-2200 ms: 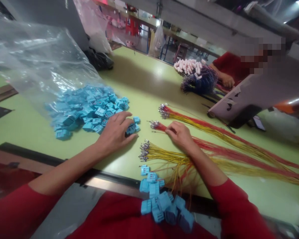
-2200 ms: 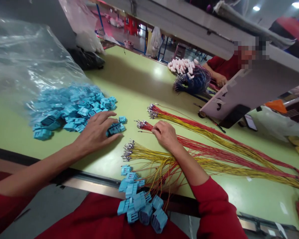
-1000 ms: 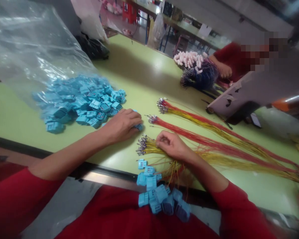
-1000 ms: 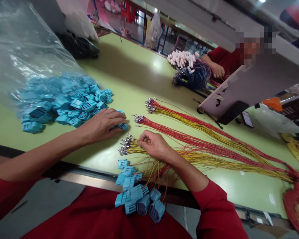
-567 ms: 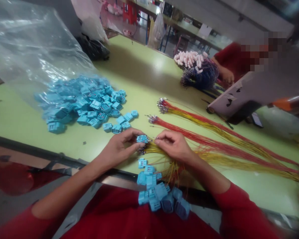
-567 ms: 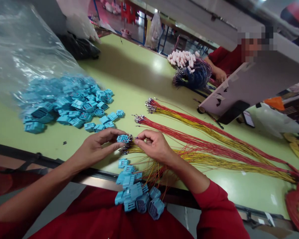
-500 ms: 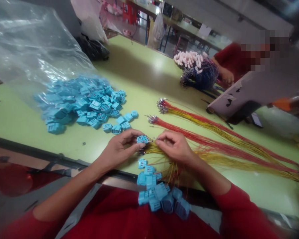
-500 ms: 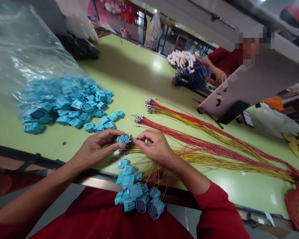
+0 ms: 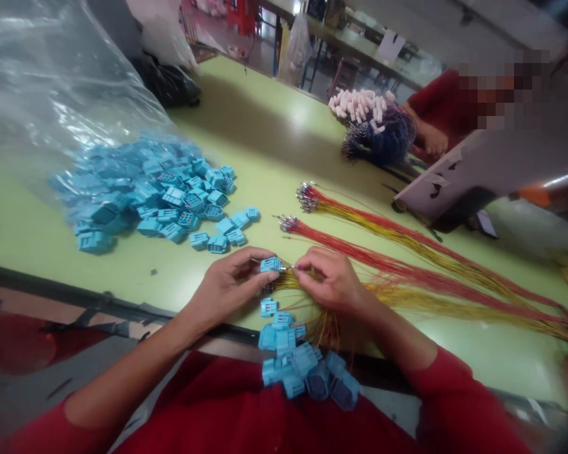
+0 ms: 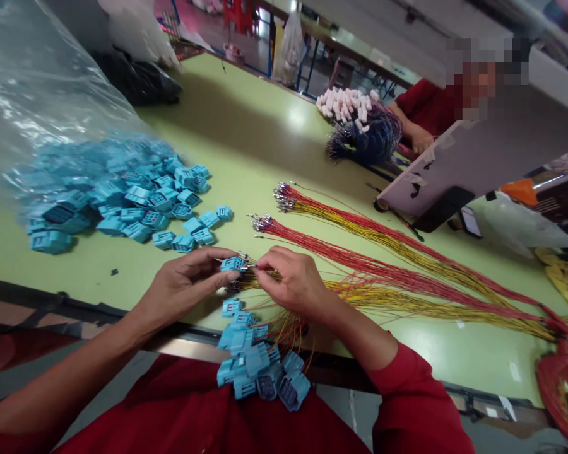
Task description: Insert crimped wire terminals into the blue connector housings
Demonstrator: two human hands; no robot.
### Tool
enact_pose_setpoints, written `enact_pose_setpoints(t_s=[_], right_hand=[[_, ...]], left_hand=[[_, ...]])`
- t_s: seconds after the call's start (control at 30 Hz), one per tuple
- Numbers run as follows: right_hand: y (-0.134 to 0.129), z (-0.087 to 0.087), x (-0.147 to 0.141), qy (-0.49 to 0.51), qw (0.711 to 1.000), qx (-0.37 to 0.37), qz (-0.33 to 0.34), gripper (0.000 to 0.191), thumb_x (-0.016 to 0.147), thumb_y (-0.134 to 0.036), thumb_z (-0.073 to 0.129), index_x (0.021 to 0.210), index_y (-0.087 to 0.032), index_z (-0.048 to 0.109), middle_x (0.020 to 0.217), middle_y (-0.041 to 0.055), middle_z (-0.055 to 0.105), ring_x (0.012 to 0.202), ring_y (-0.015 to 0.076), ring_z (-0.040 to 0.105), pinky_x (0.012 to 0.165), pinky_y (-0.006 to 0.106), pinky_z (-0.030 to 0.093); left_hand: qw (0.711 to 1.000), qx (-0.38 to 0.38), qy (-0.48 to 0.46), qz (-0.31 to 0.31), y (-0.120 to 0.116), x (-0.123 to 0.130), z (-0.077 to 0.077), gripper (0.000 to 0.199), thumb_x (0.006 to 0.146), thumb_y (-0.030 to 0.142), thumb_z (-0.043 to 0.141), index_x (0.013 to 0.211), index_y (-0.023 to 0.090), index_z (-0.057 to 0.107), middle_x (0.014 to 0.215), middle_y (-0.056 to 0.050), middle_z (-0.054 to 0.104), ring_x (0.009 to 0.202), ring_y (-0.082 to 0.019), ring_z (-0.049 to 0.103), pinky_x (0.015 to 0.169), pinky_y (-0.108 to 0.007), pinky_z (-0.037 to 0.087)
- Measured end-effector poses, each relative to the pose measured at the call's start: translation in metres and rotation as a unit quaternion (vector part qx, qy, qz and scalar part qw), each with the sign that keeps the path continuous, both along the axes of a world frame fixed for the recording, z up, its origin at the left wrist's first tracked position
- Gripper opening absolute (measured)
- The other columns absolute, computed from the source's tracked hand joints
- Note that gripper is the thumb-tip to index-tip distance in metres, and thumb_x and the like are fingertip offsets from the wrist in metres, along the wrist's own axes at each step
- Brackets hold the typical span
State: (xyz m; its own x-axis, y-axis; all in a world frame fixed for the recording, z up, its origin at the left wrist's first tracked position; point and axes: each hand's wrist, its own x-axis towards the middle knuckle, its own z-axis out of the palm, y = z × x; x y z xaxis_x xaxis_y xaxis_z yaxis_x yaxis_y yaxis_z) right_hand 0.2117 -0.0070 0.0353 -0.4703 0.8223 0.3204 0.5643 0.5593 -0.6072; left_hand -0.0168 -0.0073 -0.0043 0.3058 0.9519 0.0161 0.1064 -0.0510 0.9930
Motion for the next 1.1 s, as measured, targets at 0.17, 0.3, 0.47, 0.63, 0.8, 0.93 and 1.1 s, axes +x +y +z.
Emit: enact_pose_setpoints(t_s=[0.17,0.3,0.47,0.63,0.8,0.93,1.1], right_hand=[[0.001,-0.006,-0.003,0.019,0.999,-0.002,0.037,0.010,0.095,-0.020,0.060,0.087,-0.018,0.065,0.077,0.0004,0.063,0.062,0.0110,0.050,0.060,0.026,0.038],[0.002,-0.011,-0.003,0.032,0.998,-0.013,0.043,0.010,0.094,-0.020,0.060,0.085,-0.018,0.064,0.076,-0.0001,0.061,0.061,0.0108,0.048,0.059,0.026,0.038],[0.001,-0.002,0.003,0.025,0.997,-0.074,0.008,0.009,0.096,-0.028,0.063,0.098,-0.019,0.064,0.081,-0.0001,0.062,0.064,0.0119,0.050,0.062,0.027,0.041],[-0.008,0.003,0.011,0.058,0.998,-0.026,-0.008,0.013,0.102,-0.022,0.054,0.095,-0.019,0.063,0.087,0.0030,0.066,0.080,0.0146,0.061,0.074,0.028,0.047],[-0.015,-0.001,0.013,-0.013,1.000,0.017,-0.011,0.014,0.101,-0.019,0.055,0.091,-0.018,0.065,0.081,0.0028,0.066,0.071,0.0138,0.058,0.066,0.028,0.043],[-0.015,0.001,0.012,-0.049,0.998,0.032,-0.005,0.017,0.101,-0.019,0.054,0.089,-0.018,0.066,0.080,0.0030,0.066,0.069,0.0132,0.057,0.064,0.027,0.041],[-0.015,0.002,0.010,-0.102,0.993,0.065,-0.005,0.018,0.101,-0.021,0.052,0.090,-0.018,0.066,0.080,0.0035,0.067,0.068,0.0138,0.055,0.062,0.028,0.038]], left_hand=[[0.997,0.074,0.027,0.011,0.001,0.005,-0.002,0.032,0.084,0.038,0.076,0.108,0.017,0.076,0.103,-0.011,0.076,0.082,-0.020,0.071,0.073,-0.031,0.058],[0.996,0.077,0.034,-0.002,-0.001,0.008,-0.001,0.028,0.083,0.035,0.077,0.104,0.018,0.078,0.105,-0.010,0.078,0.089,-0.021,0.072,0.079,-0.032,0.057],[0.997,-0.072,-0.008,0.023,-0.002,0.011,0.002,0.044,0.076,0.043,0.082,0.109,0.014,0.074,0.083,-0.007,0.077,0.068,-0.017,0.068,0.064,-0.028,0.055],[0.986,-0.151,-0.072,0.025,-0.001,0.014,0.003,0.050,0.070,0.045,0.088,0.106,0.014,0.071,0.083,-0.006,0.077,0.068,-0.015,0.068,0.066,-0.025,0.055],[0.982,-0.165,-0.082,0.028,-0.002,0.015,0.003,0.052,0.068,0.044,0.090,0.106,0.014,0.071,0.082,-0.005,0.076,0.063,-0.012,0.064,0.062,-0.023,0.054],[0.984,-0.161,-0.079,0.022,-0.005,0.015,0.004,0.051,0.070,0.045,0.088,0.106,0.014,0.072,0.081,-0.005,0.076,0.064,-0.014,0.065,0.061,-0.024,0.054],[0.993,-0.109,-0.030,0.028,-0.007,0.016,0.004,0.047,0.074,0.044,0.084,0.109,0.014,0.074,0.076,-0.005,0.074,0.061,-0.014,0.063,0.057,-0.024,0.051]])
